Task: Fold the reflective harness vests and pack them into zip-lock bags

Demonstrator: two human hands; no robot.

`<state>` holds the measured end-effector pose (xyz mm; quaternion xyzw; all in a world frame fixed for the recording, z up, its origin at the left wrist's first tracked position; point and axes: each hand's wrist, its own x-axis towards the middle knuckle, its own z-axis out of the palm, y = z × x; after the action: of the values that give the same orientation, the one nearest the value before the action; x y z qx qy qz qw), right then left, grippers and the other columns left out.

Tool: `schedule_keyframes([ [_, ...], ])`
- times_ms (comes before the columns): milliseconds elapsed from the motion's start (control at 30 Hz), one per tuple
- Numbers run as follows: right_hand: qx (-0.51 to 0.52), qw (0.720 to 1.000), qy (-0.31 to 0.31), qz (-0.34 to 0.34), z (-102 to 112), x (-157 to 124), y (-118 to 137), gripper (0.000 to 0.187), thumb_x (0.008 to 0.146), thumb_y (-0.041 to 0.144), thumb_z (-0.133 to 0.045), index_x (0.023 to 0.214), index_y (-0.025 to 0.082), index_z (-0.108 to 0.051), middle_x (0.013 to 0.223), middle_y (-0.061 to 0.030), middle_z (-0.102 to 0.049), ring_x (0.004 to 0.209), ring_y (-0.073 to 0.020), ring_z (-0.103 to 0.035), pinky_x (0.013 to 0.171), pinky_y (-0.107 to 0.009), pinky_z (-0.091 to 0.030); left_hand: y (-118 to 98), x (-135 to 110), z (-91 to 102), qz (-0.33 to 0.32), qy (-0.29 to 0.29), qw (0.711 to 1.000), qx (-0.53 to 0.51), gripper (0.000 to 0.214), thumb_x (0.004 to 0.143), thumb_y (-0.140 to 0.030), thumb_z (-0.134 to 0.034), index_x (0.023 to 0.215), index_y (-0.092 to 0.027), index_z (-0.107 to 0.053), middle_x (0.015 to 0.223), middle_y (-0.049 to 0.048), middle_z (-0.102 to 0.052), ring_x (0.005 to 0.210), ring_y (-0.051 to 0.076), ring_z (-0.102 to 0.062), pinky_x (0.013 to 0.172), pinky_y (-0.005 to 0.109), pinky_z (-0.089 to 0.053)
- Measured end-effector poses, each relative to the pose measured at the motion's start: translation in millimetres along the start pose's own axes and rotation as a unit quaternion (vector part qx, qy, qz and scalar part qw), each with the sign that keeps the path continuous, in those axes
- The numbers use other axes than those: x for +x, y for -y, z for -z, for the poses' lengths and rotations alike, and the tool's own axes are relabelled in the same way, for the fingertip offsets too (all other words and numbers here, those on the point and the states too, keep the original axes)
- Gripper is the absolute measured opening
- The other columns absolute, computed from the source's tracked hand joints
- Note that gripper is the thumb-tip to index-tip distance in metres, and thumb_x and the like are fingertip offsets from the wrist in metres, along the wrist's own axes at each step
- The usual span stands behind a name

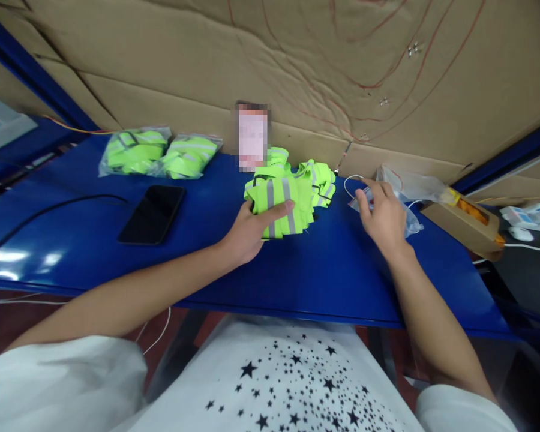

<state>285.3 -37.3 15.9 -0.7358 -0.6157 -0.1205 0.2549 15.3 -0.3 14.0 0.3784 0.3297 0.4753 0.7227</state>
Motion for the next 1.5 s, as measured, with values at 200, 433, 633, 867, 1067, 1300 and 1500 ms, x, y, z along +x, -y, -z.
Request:
schedule_keyframes([
  [200,-0.158,0.971,0.179,-0.026,-6,4,-7,0.052,0.103,0.056,-0.040,0.100,0.017,-0.075,0.097,-0.0159,-0.076,0.091,-0.0313,-0.071,0.079,-0.038,-0.048,2,7,3.3,0.055,0.004,0.998,-0.001,0.061,0.064,-0.029,-0.094,0.119,-0.016,-0.070,0.126,0.0134,-0.073,0.111,0.032,-0.072,0.100,0.048,-0.060],
  [433,-0.231,0.950,0.194,-0.075,6,-8,17,0.052,0.095,0.059,-0.057,0.104,0.010,-0.072,0.097,-0.0229,-0.075,0.091,-0.0370,-0.072,0.084,-0.046,-0.050,4,7,4.0,0.083,0.034,0.996,0.021,0.056,0.062,-0.030,-0.095,0.112,-0.014,-0.074,0.116,0.0142,-0.077,0.107,0.033,-0.074,0.094,0.044,-0.063],
  [633,-0.212,0.944,0.239,-0.084,10,-5,13,0.033,0.101,0.028,-0.045,0.112,0.013,-0.072,0.102,-0.0235,-0.074,0.096,-0.0398,-0.073,0.080,-0.048,-0.053,4,4,3.7,0.096,0.051,0.994,0.025,0.053,0.060,-0.027,-0.095,0.108,-0.015,-0.075,0.109,0.0126,-0.078,0.102,0.033,-0.075,0.089,0.043,-0.064],
  [867,-0.222,0.932,0.266,-0.104,9,-8,8,0.034,0.094,0.032,-0.062,0.116,0.007,-0.070,0.106,-0.0291,-0.072,0.100,-0.0421,-0.072,0.080,-0.048,-0.056,2,6,5.2,0.129,0.070,0.989,0.005,0.053,0.064,-0.029,-0.094,0.110,-0.014,-0.074,0.107,0.0129,-0.078,0.099,0.031,-0.076,0.088,0.040,-0.064],
  [1067,-0.128,0.964,0.224,-0.060,7,-8,3,0.035,0.092,0.013,-0.051,0.121,0.010,-0.069,0.104,-0.0236,-0.075,0.099,-0.0390,-0.073,0.085,-0.049,-0.054,4,5,4.8,0.150,0.076,0.985,0.043,0.051,0.058,-0.025,-0.097,0.103,-0.014,-0.076,0.105,0.0123,-0.079,0.084,0.026,-0.076,0.075,0.037,-0.065],
  [1300,0.249,0.952,0.181,-0.003,5,-27,38,0.035,0.082,0.016,-0.061,0.116,0.019,-0.070,0.094,-0.0045,-0.076,0.084,-0.0189,-0.072,0.084,-0.033,-0.055,7,3,4.4,0.137,0.101,0.984,0.058,0.051,0.053,-0.020,-0.098,0.099,-0.015,-0.076,0.098,0.0091,-0.079,0.080,0.024,-0.075,0.077,0.039,-0.064],
  [1500,0.455,0.866,0.207,-0.027,-5,-35,51,0.014,0.079,0.028,-0.070,0.089,0.018,-0.071,0.081,-0.0017,-0.075,0.071,-0.0139,-0.068,0.072,-0.027,-0.055,4,3,4.9,0.137,0.100,0.984,0.052,0.056,0.054,-0.023,-0.097,0.105,-0.014,-0.075,0.099,0.0114,-0.079,0.082,0.026,-0.075,0.078,0.041,-0.062],
])
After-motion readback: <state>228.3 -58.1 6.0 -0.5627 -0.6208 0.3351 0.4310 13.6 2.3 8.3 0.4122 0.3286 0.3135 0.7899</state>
